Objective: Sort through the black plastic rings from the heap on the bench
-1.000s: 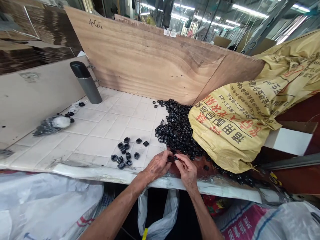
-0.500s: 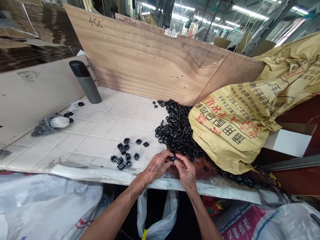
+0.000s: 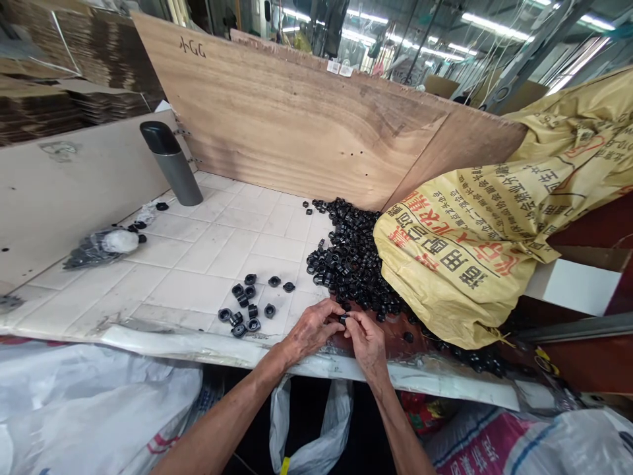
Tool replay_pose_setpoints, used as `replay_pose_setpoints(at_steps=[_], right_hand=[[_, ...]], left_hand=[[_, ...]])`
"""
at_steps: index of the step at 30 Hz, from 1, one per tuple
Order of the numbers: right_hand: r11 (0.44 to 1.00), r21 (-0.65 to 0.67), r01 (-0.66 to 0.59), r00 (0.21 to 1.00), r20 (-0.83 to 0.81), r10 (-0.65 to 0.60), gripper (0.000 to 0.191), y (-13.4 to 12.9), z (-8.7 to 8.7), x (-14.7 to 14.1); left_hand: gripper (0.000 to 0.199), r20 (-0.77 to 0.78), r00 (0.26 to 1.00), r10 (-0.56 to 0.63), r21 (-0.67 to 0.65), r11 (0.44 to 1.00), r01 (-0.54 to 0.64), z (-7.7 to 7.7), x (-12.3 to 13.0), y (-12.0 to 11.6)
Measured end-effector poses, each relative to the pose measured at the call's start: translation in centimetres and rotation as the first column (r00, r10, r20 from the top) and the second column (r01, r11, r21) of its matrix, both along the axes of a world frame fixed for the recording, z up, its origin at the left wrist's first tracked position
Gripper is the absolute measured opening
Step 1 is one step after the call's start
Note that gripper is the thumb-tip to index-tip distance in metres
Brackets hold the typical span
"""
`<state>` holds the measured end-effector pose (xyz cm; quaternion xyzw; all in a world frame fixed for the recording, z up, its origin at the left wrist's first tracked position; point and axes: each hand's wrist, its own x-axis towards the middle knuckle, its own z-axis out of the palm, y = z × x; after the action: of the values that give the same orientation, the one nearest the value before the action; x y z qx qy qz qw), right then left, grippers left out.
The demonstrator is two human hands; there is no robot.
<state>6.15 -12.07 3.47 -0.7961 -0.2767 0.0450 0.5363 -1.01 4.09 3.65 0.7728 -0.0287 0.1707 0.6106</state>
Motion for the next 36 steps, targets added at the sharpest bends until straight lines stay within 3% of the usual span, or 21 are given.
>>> replay_pose_setpoints(at_steps=[6, 9, 11, 15, 19, 22, 27, 32, 36], right_hand=[[0.986, 0.157, -0.06, 0.998, 0.002, 0.061, 0.012, -0.2, 0.3, 0.3], [0.978, 0.201, -0.062, 0.994, -0.075, 0.078, 0.013, -0.3, 0.1, 0.3], [0.979, 0.202, -0.022, 0.99, -0.13, 0.049, 0.023, -0.3, 0.0, 0.2], [0.991, 0.124, 0.046, 0.995, -0.095, -0.034, 0.047, -0.1, 0.1, -0.1], [0.998, 0.025, 0.049, 0.998, 0.036, -0.05, 0.032, 0.1, 0.2, -0.2], [0.999, 0.012, 0.033, 0.999, 0.008, -0.034, 0.021, 0.0, 0.2, -0.3], [0.999, 0.045, 0.007, 0.988, -0.152, 0.0, 0.026, -0.3, 0.4, -0.2], [1.0, -0.003, 0.022, 0.99, -0.14, -0.023, 0.026, -0.1, 0.6, -0.1], [0.994, -0.104, 0.027, 1.0, 0.017, -0.025, 0.038, 0.4, 0.7, -0.2]], left_hand=[[0.023, -0.2, 0.977, -0.071, -0.36, 0.933, -0.006, 0.0, 0.2, -0.5], [0.024, -0.238, 0.968, -0.074, -0.412, 0.911, -0.031, 0.0, 0.3, -0.6], [0.023, -0.217, 0.973, -0.077, -0.421, 0.907, -0.022, -0.2, 0.2, -0.7], [0.02, -0.123, 0.99, -0.076, -0.302, 0.953, 0.036, -0.4, 0.1, -0.6], [0.017, -0.039, 0.999, -0.027, -0.129, 0.991, 0.022, 0.0, -0.1, -0.4], [0.017, -0.018, 0.999, -0.026, -0.096, 0.995, 0.024, 0.4, -0.1, -0.4], [0.017, -0.101, 0.994, -0.038, -0.218, 0.976, 0.015, 0.7, -0.1, -0.5], [0.015, 0.034, 0.999, 0.002, -0.03, 1.0, -0.001, 0.4, -0.1, -0.2], [0.016, 0.109, 0.994, -0.031, 0.049, 0.998, 0.026, 0.1, 0.0, -0.2]])
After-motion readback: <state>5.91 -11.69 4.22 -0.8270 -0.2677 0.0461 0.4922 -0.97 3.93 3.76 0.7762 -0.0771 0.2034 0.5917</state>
